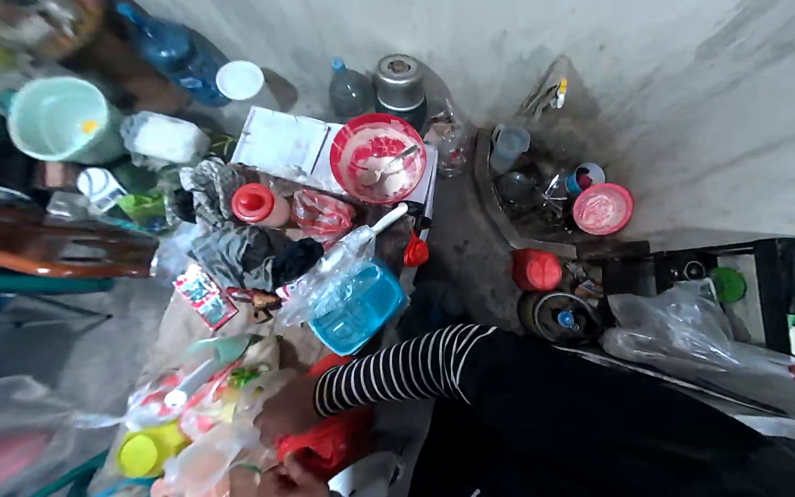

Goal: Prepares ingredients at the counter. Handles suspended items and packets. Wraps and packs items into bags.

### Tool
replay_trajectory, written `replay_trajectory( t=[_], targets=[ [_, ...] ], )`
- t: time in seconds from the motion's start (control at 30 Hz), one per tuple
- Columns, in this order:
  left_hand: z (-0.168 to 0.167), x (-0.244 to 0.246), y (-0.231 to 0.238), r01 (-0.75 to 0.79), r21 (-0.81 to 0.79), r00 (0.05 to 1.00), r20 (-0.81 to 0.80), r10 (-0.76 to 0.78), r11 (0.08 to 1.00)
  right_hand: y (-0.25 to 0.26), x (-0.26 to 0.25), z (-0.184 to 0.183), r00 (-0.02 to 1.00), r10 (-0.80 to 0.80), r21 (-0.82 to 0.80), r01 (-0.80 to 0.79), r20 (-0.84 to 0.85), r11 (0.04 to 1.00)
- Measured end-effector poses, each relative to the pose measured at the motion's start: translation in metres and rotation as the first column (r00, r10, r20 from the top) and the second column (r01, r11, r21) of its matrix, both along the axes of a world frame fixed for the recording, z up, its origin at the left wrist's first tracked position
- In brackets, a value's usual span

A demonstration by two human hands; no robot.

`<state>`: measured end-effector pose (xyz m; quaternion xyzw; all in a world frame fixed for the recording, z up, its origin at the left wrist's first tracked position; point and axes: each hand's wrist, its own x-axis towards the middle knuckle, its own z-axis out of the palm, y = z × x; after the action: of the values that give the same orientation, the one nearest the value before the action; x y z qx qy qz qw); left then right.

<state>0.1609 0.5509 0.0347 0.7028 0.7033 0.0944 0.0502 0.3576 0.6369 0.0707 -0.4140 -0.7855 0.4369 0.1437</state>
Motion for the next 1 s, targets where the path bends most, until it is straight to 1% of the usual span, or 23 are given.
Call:
replay_trajectory(
  t=[0.03, 0.07, 0.1, 0.17, 0.2, 0.23, 0.3, 0.33, 0.4, 0.5, 0.6, 0.63, 0.7, 0.77, 0.83, 0.9, 1.0],
  targets=[
    [-0.012, -0.011, -0.002, 0.027, -0.031, 0.999, -0.027, -0.028, 0.999, 0.005, -0.01, -0.02, 0.999, -0.024, 0.087, 0.02, 0.043, 0.996],
    [-0.021, -0.019, -0.008, 0.044, -0.061, 0.998, -0.048, -0.047, 0.997, 0.008, -0.014, -0.031, 0.996, -0.049, 0.119, 0.039, 0.079, 0.992],
    [-0.026, -0.021, -0.017, 0.052, -0.097, 0.998, -0.042, -0.056, 0.994, 0.01, -0.013, -0.034, 0.991, -0.085, 0.094, 0.075, 0.099, 0.993],
    [-0.018, -0.009, -0.037, 0.016, -0.24, 1.0, -0.017, -0.021, 0.971, 0.017, -0.006, -0.033, 0.979, -0.176, -0.022, 0.179, 0.105, 0.984],
    [-0.014, -0.001, -0.044, -0.002, -0.312, 1.0, -0.008, 0.0, 0.95, 0.024, -0.002, -0.036, 0.974, -0.197, -0.069, 0.205, 0.11, 0.976],
    [-0.013, 0.005, -0.049, -0.012, -0.361, 1.0, -0.002, 0.012, 0.933, 0.032, -0.002, -0.04, 0.973, -0.201, -0.084, 0.211, 0.115, 0.974],
    [-0.013, 0.013, -0.053, -0.011, -0.428, 1.0, 0.018, 0.021, 0.904, 0.046, -0.013, -0.066, 0.967, -0.223, -0.036, 0.229, 0.123, 0.973],
    [-0.009, 0.017, -0.052, -0.011, -0.469, 0.999, 0.04, 0.033, 0.883, 0.049, -0.018, -0.074, 0.962, -0.232, 0.022, 0.231, 0.145, 0.973],
    [-0.007, 0.014, -0.051, -0.026, -0.506, 0.992, 0.096, 0.086, 0.862, 0.049, -0.02, -0.079, 0.959, -0.224, 0.1, 0.21, 0.17, 0.973],
    [-0.017, 0.003, -0.053, -0.073, -0.556, 0.959, 0.189, 0.212, 0.828, 0.043, -0.017, -0.056, 0.97, -0.197, 0.062, 0.19, 0.14, 0.98],
    [-0.027, 0.004, -0.054, -0.046, -0.577, 0.939, 0.254, 0.233, 0.815, 0.037, -0.022, -0.04, 0.978, -0.192, 0.019, 0.191, 0.084, 0.981],
    [-0.03, 0.009, -0.051, -0.027, -0.571, 0.934, 0.278, 0.224, 0.82, 0.038, -0.024, -0.036, 0.979, -0.2, 0.021, 0.199, 0.04, 0.98],
    [-0.033, 0.018, -0.043, 0.02, -0.565, 0.929, 0.316, 0.194, 0.825, 0.039, -0.032, -0.027, 0.984, -0.176, 0.088, 0.178, -0.036, 0.98],
    [-0.029, 0.026, -0.034, 0.074, -0.568, 0.907, 0.38, 0.181, 0.82, 0.039, -0.039, -0.012, 0.992, -0.111, 0.176, 0.119, -0.055, 0.977],
    [-0.026, 0.033, -0.027, 0.116, -0.556, 0.876, 0.448, 0.179, 0.823, 0.038, -0.04, 0.002, 0.995, -0.089, 0.217, 0.098, -0.049, 0.971],
    [-0.026, 0.041, -0.021, 0.13, -0.554, 0.85, 0.49, 0.196, 0.822, 0.04, -0.034, 0.01, 0.992, -0.118, 0.228, 0.125, -0.044, 0.966],
    [-0.023, 0.049, -0.022, 0.102, -0.544, 0.825, 0.514, 0.236, 0.833, 0.039, -0.019, 0.002, 0.973, -0.225, 0.183, 0.23, -0.046, 0.956]
  ],
)
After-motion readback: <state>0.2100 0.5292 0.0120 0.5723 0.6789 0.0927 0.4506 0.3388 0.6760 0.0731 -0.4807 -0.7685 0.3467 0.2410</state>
